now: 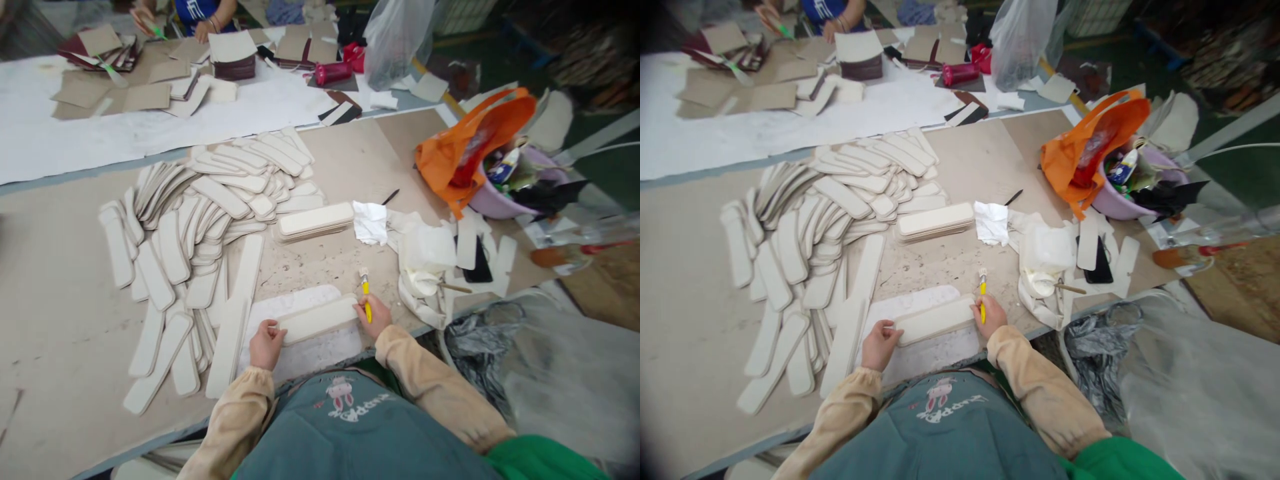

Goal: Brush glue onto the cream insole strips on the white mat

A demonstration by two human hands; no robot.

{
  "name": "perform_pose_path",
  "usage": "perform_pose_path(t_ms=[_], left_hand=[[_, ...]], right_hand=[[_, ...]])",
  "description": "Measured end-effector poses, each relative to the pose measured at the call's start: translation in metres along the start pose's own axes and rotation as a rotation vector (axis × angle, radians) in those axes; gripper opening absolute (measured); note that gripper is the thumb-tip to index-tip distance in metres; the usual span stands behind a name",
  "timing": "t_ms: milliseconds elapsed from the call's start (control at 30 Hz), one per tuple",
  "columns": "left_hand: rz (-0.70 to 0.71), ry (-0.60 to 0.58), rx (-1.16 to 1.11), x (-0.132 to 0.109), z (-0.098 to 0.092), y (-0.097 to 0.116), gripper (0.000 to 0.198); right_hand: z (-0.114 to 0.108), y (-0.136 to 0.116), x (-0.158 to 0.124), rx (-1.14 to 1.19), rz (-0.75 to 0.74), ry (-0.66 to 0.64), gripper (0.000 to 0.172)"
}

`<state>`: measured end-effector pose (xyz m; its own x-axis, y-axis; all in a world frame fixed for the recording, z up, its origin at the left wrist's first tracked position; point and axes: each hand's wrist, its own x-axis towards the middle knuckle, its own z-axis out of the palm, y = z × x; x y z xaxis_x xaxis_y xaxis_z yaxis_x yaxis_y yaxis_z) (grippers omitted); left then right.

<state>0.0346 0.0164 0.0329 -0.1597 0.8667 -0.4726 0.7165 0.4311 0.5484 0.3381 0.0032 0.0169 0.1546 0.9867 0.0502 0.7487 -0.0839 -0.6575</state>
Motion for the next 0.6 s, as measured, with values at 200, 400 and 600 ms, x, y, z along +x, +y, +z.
perform_pose_path(t_ms=[200, 400, 600], left_hand=[[0.03, -0.02, 0.042, 0.0019, -0.0019, 0.0006, 0.033], [0.05, -0.019, 0.05, 0.0032, 0.0005, -0.0037, 0.034], [0.07, -0.039, 0.055, 0.0031, 0.0002, -0.0029, 0.034]], right_hand=[[0.0043, 0.0035, 0.004, -0.003, 0.019, 0.026, 0.008], [0.0045, 0.0076, 0.0012, -0.011, 0.005, 0.056, 0.01], [0.0023, 0.0077, 0.0018, 0.059, -0.12, 0.027, 0.016]])
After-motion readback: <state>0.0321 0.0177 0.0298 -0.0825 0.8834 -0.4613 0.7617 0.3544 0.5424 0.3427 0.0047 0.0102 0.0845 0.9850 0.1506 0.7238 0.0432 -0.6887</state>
